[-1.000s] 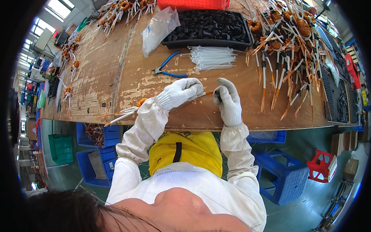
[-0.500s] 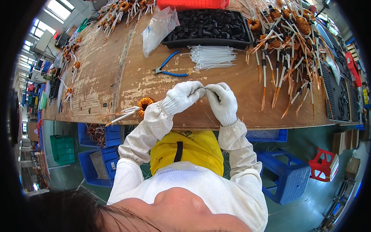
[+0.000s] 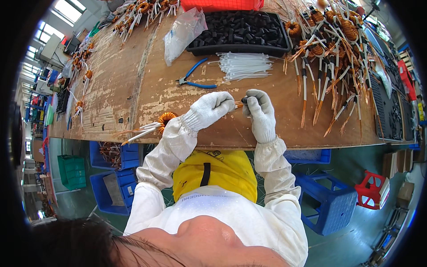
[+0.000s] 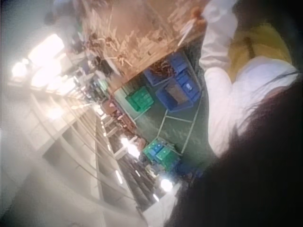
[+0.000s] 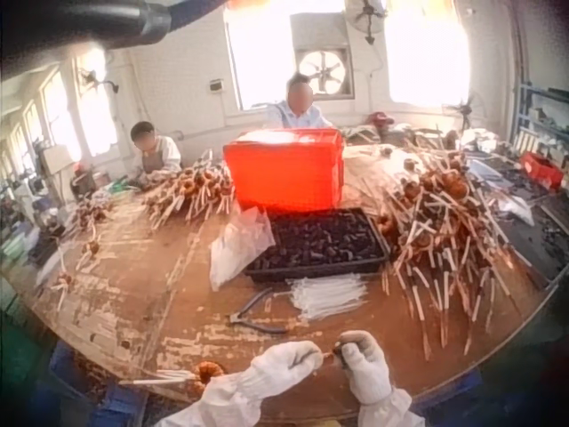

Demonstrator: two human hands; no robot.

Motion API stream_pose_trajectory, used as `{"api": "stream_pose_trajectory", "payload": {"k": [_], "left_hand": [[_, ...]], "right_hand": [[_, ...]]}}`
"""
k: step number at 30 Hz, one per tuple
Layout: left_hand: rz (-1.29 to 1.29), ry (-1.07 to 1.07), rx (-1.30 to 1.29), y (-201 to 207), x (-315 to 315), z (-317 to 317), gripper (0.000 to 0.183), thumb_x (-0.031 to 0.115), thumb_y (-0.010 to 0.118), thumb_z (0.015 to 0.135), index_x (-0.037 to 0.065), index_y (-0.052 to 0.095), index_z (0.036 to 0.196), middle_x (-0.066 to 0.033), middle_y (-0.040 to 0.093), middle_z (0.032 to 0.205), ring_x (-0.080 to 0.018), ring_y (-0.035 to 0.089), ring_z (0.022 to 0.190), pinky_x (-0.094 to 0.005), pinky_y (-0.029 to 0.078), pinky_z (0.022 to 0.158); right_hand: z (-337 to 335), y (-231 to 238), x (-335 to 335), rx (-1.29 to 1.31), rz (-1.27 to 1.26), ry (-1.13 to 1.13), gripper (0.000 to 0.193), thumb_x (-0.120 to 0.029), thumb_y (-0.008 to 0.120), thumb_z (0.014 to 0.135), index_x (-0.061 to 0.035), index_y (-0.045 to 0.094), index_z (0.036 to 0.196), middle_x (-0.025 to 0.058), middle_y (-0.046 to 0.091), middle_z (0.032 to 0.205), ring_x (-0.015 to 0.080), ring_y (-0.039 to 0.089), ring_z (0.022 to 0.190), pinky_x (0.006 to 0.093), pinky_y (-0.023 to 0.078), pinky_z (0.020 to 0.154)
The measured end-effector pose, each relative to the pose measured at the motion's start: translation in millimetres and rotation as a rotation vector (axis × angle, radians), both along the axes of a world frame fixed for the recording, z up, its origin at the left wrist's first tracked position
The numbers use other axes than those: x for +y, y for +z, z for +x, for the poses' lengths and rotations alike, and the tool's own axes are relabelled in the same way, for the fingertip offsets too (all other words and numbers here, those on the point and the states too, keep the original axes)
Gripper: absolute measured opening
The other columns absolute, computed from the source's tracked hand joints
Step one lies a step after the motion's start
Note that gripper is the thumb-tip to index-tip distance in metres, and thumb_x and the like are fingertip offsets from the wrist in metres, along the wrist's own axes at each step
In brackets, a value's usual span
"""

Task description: Securing wires to a toroidal coil using zip ties and pliers.

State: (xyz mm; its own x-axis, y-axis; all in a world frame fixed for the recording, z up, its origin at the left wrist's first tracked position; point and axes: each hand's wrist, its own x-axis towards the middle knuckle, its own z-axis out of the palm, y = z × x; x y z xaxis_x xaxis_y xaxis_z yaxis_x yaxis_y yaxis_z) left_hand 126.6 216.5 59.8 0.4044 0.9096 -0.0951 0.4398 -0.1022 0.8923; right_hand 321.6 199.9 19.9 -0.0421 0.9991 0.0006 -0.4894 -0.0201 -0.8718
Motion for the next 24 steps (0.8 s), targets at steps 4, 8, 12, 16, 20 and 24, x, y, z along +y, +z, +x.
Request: {"api": "stream_pose_trajectory", "payload": {"k": [4, 8, 12, 16, 20, 24], "left_hand": [[-0.011, 0.005, 0.004, 5, 0, 1, 0.021, 0.018, 0.056, 0.103, 0.001, 0.066, 0.110, -0.0061, 0.072, 0.094, -0.0119, 0.065, 0.088, -0.0285, 0.053, 0.081], [-0.045, -0.016, -0.012, 11, 1, -1, 0.021, 0.018, 0.056, 0.103, 0.001, 0.066, 0.109, -0.0053, 0.072, 0.094, -0.0112, 0.064, 0.089, -0.0284, 0.052, 0.082], [-0.073, -0.007, -0.065, 6, 1, -4, 0.020, 0.017, 0.056, 0.103, 0.001, 0.066, 0.108, -0.0052, 0.071, 0.097, -0.0107, 0.063, 0.091, -0.0277, 0.052, 0.083], [-0.134, -0.001, -0.138, 10, 2, -4, 0.021, 0.017, 0.057, 0.102, 0.001, 0.067, 0.111, -0.0050, 0.071, 0.099, -0.0105, 0.063, 0.092, -0.0268, 0.052, 0.085], [-0.167, 0.029, -0.137, 11, 4, -4, 0.021, 0.017, 0.057, 0.102, 0.001, 0.067, 0.112, -0.0046, 0.071, 0.099, -0.0098, 0.062, 0.092, -0.0262, 0.052, 0.086], [-0.167, 0.050, -0.170, 6, 3, -2, 0.022, 0.021, 0.060, 0.101, 0.003, 0.069, 0.109, -0.0021, 0.068, 0.091, -0.0083, 0.058, 0.083, -0.0262, 0.051, 0.077]], "right_hand": [[3, 4, 0, 0.042, -0.048, 0.014, 0.026, -0.015, 0.064, 0.100, -0.0043, 0.056, 0.123, 0.0035, 0.066, 0.097, 0.0069, 0.054, 0.071, 0.0211, 0.044, 0.063], [0, 12, -10, -0.121, -0.056, 0.141, 0.026, -0.005, 0.063, 0.097, -0.0044, 0.058, 0.122, 0.0033, 0.066, 0.098, 0.0059, 0.053, 0.069, 0.0211, 0.043, 0.060], [-6, 23, -13, -0.369, -0.019, 0.168, 0.026, -0.003, 0.061, 0.098, -0.0048, 0.061, 0.124, 0.0013, 0.065, 0.098, 0.0043, 0.050, 0.067, 0.0204, 0.042, 0.059], [1, 6, -5, 0.024, -0.016, 0.050, 0.025, -0.006, 0.060, 0.100, -0.0057, 0.063, 0.125, 0.0025, 0.067, 0.102, 0.0036, 0.044, 0.061, 0.0196, 0.038, 0.055], [-1, 8, -5, 0.299, -0.080, 0.069, 0.024, -0.009, 0.061, 0.101, -0.0066, 0.062, 0.125, 0.0029, 0.068, 0.102, 0.0033, 0.042, 0.059, 0.0192, 0.035, 0.052], [-2, 16, -9, -0.262, 0.045, -0.094, 0.028, -0.004, 0.068, 0.095, -0.0071, 0.065, 0.123, 0.0034, 0.068, 0.101, 0.0060, 0.050, 0.065, 0.0204, 0.042, 0.058]]}}
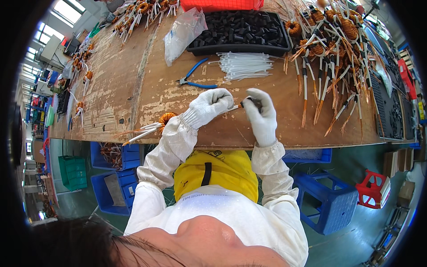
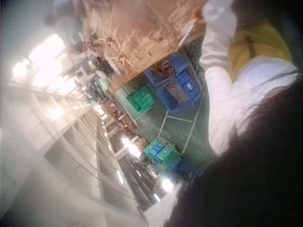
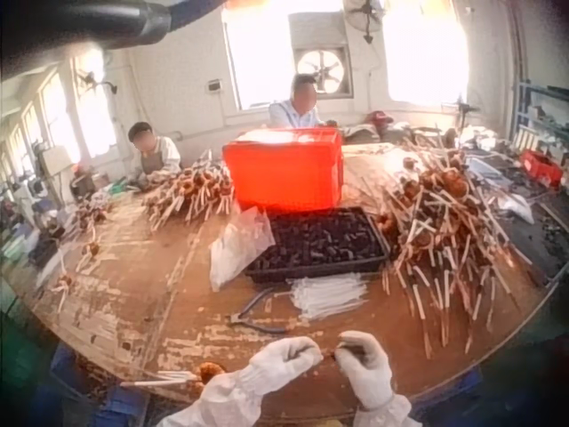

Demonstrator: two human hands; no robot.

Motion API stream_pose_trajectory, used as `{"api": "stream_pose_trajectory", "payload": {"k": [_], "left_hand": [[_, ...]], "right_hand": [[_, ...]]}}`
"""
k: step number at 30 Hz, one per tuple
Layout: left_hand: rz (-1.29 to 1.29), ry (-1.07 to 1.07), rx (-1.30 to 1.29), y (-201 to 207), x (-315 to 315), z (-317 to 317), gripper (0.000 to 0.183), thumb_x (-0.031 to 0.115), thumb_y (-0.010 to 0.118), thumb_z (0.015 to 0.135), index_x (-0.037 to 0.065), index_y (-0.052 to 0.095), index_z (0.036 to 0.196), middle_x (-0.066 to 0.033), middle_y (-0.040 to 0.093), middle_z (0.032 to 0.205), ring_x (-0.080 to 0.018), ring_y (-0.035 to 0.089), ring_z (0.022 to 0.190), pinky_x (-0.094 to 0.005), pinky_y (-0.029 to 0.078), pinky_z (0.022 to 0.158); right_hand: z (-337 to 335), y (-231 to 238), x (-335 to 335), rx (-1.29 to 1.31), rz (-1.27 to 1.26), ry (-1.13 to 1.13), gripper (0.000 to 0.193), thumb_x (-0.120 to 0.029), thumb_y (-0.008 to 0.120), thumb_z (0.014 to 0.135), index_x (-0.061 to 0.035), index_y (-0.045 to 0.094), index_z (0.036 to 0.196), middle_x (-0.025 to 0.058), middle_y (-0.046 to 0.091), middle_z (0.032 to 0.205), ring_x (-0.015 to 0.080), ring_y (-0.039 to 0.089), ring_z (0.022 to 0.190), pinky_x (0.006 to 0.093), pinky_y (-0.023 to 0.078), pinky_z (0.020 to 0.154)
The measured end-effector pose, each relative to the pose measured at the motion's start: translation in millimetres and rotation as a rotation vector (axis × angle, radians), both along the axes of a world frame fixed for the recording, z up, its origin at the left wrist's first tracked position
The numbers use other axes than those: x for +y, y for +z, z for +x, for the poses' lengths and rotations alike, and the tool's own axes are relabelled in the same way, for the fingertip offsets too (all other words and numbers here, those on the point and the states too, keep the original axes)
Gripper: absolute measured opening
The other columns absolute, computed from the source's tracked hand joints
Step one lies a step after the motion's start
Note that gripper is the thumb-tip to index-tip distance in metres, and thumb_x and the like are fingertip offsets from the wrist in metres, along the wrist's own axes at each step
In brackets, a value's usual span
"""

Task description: Securing wires to a toroidal coil using zip ties and pliers.

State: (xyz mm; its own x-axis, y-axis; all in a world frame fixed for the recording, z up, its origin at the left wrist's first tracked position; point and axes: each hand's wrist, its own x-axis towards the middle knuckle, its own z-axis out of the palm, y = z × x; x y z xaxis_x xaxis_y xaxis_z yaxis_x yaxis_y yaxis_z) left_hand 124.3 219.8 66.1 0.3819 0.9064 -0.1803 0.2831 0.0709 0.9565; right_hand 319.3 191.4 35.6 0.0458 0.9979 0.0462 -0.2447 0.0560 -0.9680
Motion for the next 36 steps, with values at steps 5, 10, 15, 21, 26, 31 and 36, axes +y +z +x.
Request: {"api": "stream_pose_trajectory", "payload": {"k": [5, 10, 15, 21, 26, 31, 36], "left_hand": [[0.054, -0.015, -0.040, -6, 1, -2, 0.023, 0.026, 0.061, 0.101, 0.005, 0.069, 0.108, -0.0016, 0.067, 0.085, -0.0090, 0.056, 0.076, -0.0273, 0.049, 0.071], [0.015, -0.057, 0.019, 6, 0, -1, 0.021, 0.018, 0.058, 0.103, 0.001, 0.067, 0.110, -0.0037, 0.071, 0.098, -0.0087, 0.061, 0.091, -0.0263, 0.051, 0.085], [0.060, -0.015, -0.011, -7, -1, 1, 0.022, 0.024, 0.061, 0.101, 0.005, 0.069, 0.107, -0.0016, 0.064, 0.081, -0.0102, 0.055, 0.075, -0.0282, 0.048, 0.071], [0.062, -0.008, -0.011, -5, 0, 1, 0.018, 0.022, 0.061, 0.101, 0.006, 0.069, 0.105, 0.0012, 0.061, 0.079, -0.0073, 0.052, 0.071, -0.0255, 0.047, 0.066], [0.027, 0.015, -0.041, -5, -2, 2, 0.018, 0.021, 0.062, 0.100, 0.005, 0.069, 0.106, -0.0003, 0.062, 0.080, -0.0085, 0.053, 0.073, -0.0264, 0.047, 0.067], [0.103, -0.016, -0.005, -7, 1, 2, 0.019, 0.021, 0.062, 0.100, 0.005, 0.068, 0.108, -0.0036, 0.065, 0.083, -0.0117, 0.055, 0.074, -0.0290, 0.049, 0.070], [0.101, -0.038, 0.134, 10, 0, -1, 0.023, 0.022, 0.060, 0.101, 0.003, 0.068, 0.112, -0.0074, 0.070, 0.092, -0.0154, 0.062, 0.084, -0.0305, 0.051, 0.078]], "right_hand": [[-9, 17, 0, -0.556, 0.355, -0.078, 0.028, 0.001, 0.072, 0.086, -0.0073, 0.073, 0.113, 0.0073, 0.069, 0.096, 0.0158, 0.066, 0.080, 0.0270, 0.053, 0.073], [-8, 18, 5, -0.725, 0.530, -0.100, 0.019, 0.001, 0.072, 0.085, -0.0066, 0.074, 0.103, 0.0123, 0.068, 0.095, 0.0261, 0.069, 0.082, 0.0313, 0.055, 0.073], [-3, 6, 9, -0.334, 0.313, -0.074, 0.021, -0.003, 0.068, 0.093, -0.0053, 0.067, 0.113, 0.0081, 0.070, 0.096, 0.0137, 0.061, 0.069, 0.0258, 0.050, 0.063], [1, 4, 5, 0.132, -0.015, 0.021, 0.025, -0.011, 0.066, 0.098, -0.0029, 0.056, 0.120, 0.0057, 0.069, 0.099, 0.0036, 0.050, 0.063, 0.0197, 0.042, 0.056], [-5, 7, 4, 0.150, -0.030, 0.047, 0.025, -0.011, 0.067, 0.098, -0.0040, 0.057, 0.120, 0.0065, 0.069, 0.099, 0.0041, 0.050, 0.063, 0.0198, 0.042, 0.056], [-8, 9, 3, 0.091, -0.014, 0.026, 0.025, -0.009, 0.067, 0.097, -0.0039, 0.058, 0.119, 0.0052, 0.069, 0.100, 0.0038, 0.051, 0.065, 0.0194, 0.043, 0.057], [-10, 10, 3, 0.041, 0.005, 0.034, 0.025, -0.007, 0.067, 0.096, -0.0041, 0.058, 0.119, 0.0032, 0.067, 0.099, 0.0033, 0.052, 0.069, 0.0191, 0.043, 0.058]]}}
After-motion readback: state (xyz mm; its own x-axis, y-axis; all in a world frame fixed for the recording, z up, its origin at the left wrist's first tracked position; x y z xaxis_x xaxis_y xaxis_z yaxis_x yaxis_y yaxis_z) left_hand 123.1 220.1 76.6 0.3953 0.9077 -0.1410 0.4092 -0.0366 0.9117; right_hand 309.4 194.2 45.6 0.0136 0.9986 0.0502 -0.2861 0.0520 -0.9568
